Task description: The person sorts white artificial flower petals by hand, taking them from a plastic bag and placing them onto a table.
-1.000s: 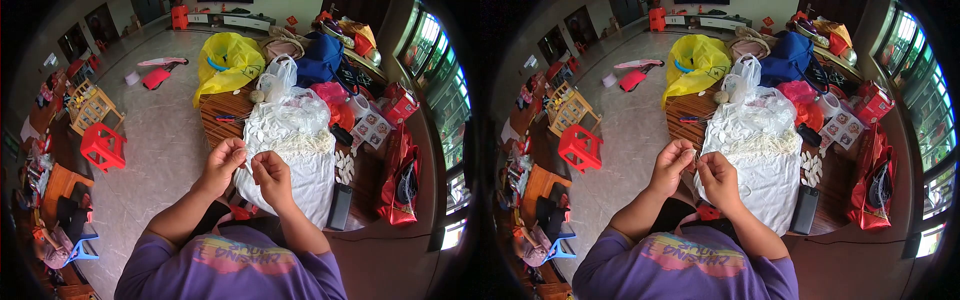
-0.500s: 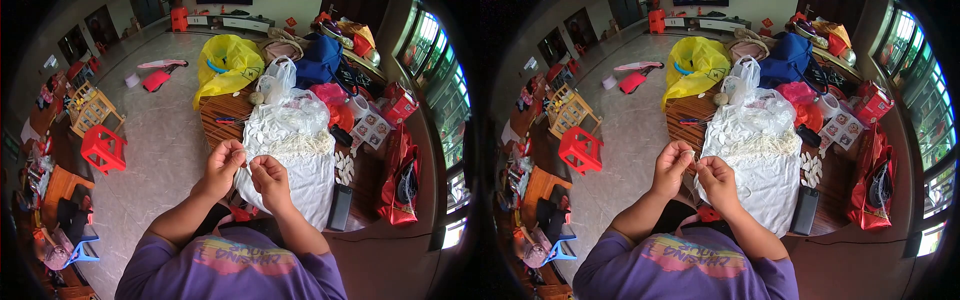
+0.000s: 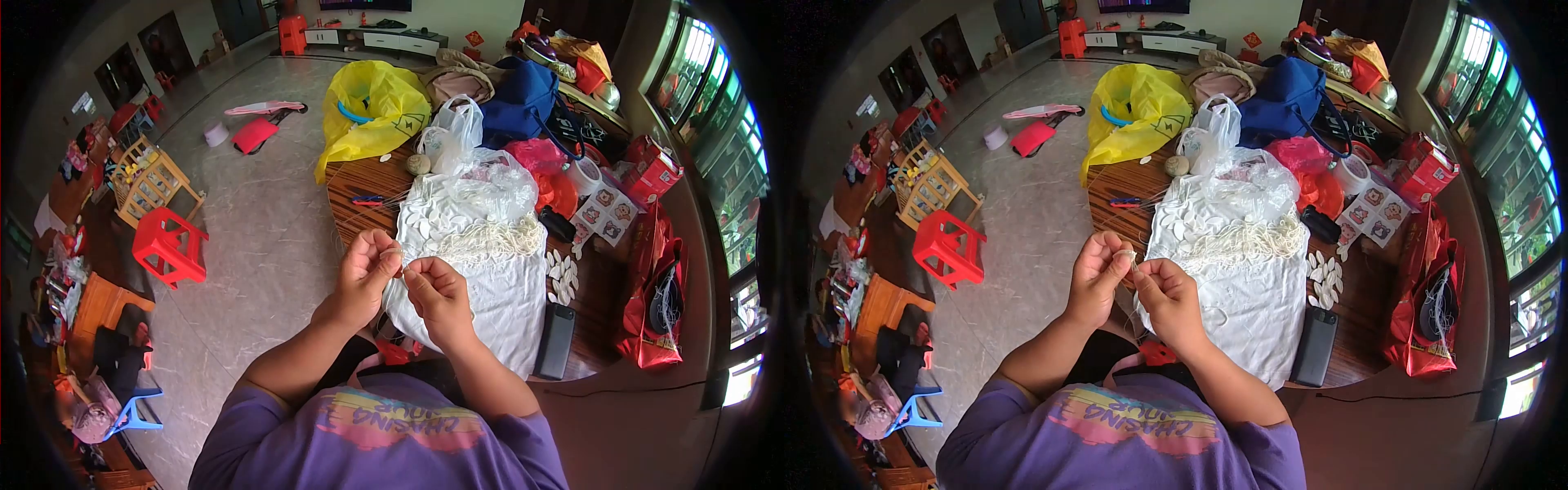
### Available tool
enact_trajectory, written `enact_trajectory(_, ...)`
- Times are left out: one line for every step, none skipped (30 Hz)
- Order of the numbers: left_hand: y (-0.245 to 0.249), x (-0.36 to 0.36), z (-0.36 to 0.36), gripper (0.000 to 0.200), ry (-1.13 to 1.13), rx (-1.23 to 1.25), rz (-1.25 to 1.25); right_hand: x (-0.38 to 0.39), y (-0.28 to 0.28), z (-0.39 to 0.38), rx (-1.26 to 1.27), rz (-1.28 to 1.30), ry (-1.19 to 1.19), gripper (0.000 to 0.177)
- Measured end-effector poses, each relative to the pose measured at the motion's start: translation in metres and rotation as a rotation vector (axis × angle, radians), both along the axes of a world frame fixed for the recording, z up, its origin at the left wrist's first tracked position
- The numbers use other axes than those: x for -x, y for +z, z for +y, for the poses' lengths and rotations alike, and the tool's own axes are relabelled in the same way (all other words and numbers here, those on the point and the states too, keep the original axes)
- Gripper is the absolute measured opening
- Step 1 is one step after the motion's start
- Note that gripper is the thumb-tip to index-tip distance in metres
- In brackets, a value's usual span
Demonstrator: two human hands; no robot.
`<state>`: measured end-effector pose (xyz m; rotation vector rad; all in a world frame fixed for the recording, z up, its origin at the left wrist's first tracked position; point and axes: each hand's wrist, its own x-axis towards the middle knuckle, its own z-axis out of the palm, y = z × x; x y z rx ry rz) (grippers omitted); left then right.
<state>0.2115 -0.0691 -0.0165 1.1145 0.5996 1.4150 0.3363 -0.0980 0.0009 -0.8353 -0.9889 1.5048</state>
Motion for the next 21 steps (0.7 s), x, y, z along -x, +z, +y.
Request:
enact_trajectory(0.0003, -0.0001, -0.0002, 0.017, 0.000, 0.000, -0.002, 0.0001, 0.0002, -0.0001, 0.002, 0.000, -0.002, 0.007)
enact_trajectory(0.0003, 0.0001, -0.0001, 0.018, -0.003, -0.002, 0.001, 0.0001, 0.0002, -0.0001, 0.003, -0.001, -0.006, 0.007)
enact_trajectory(0.0001, 0.0004, 0.0002, 0.018, -0.006, -0.004, 0.004, 0.0000, 0.0004, -0.0001, 0.004, -0.001, -0.009, 0.007)
enact_trajectory(0.0000, 0.0005, 0.0004, 0.018, -0.010, -0.006, 0.007, 0.0000, 0.0005, -0.0001, 0.006, -0.002, -0.012, 0.007)
enact_trajectory(0.0000, 0.0004, 0.0002, 0.018, -0.006, -0.008, 0.011, 0.0007, 0.0006, 0.0000, 0.002, -0.005, -0.023, 0.007)
enact_trajectory(0.0001, 0.0001, 0.0001, 0.018, -0.003, -0.011, 0.015, 0.0020, 0.0007, 0.0002, -0.002, -0.008, -0.034, 0.007)
enact_trajectory(0.0004, -0.0002, 0.0003, 0.018, 0.000, -0.015, 0.019, 0.0027, 0.0009, 0.0006, -0.007, -0.011, -0.044, 0.007)
enact_trajectory(0.0003, -0.0005, 0.0004, 0.019, 0.002, -0.021, 0.018, 0.0026, 0.0006, 0.0010, -0.007, -0.010, -0.040, 0.007)
enact_trajectory(0.0000, -0.0011, 0.0005, 0.019, 0.004, -0.026, 0.016, 0.0022, -0.0002, 0.0015, -0.007, -0.009, -0.036, 0.007)
enact_trajectory(-0.0002, -0.0017, 0.0003, 0.019, 0.006, -0.032, 0.015, 0.0018, -0.0004, 0.0015, -0.006, -0.008, -0.031, 0.007)
enact_trajectory(-0.0001, -0.0021, 0.0001, 0.019, 0.007, -0.039, 0.015, 0.0017, -0.0001, 0.0014, -0.006, -0.003, -0.033, 0.007)
enact_trajectory(0.0002, -0.0024, 0.0000, 0.019, 0.007, -0.048, 0.015, 0.0016, 0.0005, 0.0014, -0.007, 0.003, -0.034, 0.007)
enact_trajectory(0.0007, -0.0024, 0.0000, 0.019, 0.009, -0.058, 0.016, 0.0018, 0.0011, 0.0016, -0.010, 0.009, -0.034, 0.007)
enact_trajectory(0.0005, -0.0024, -0.0005, 0.019, 0.014, -0.055, 0.021, 0.0022, 0.0012, 0.0013, -0.006, 0.001, -0.045, 0.007)
enact_trajectory(-0.0004, -0.0026, -0.0012, 0.019, 0.020, -0.055, 0.027, 0.0027, 0.0011, 0.0006, -0.005, -0.006, -0.056, 0.006)
enact_trajectory(-0.0012, -0.0026, -0.0007, 0.020, 0.028, -0.061, 0.034, 0.0034, 0.0015, 0.0011, -0.009, -0.012, -0.065, 0.006)
enact_trajectory(-0.0042, -0.0034, 0.0005, 0.021, 0.062, -0.085, 0.048, 0.0037, 0.0021, 0.0019, -0.010, -0.007, -0.064, 0.006)
enact_trajectory(-0.0037, -0.0038, 0.0005, 0.021, 0.076, -0.101, 0.057, 0.0033, 0.0020, 0.0018, -0.009, -0.002, -0.062, 0.006)
enact_trajectory(-0.0030, -0.0042, 0.0001, 0.020, 0.088, -0.114, 0.065, 0.0030, 0.0014, 0.0014, -0.005, 0.002, -0.062, 0.006)
enact_trajectory(-0.0012, -0.0048, -0.0006, 0.020, 0.103, -0.136, 0.077, 0.0030, 0.0003, 0.0020, -0.014, -0.004, -0.069, 0.006)
enact_trajectory(-0.0007, -0.0044, -0.0004, 0.020, 0.110, -0.148, 0.095, 0.0036, -0.0001, 0.0024, -0.018, 0.003, -0.072, 0.005)
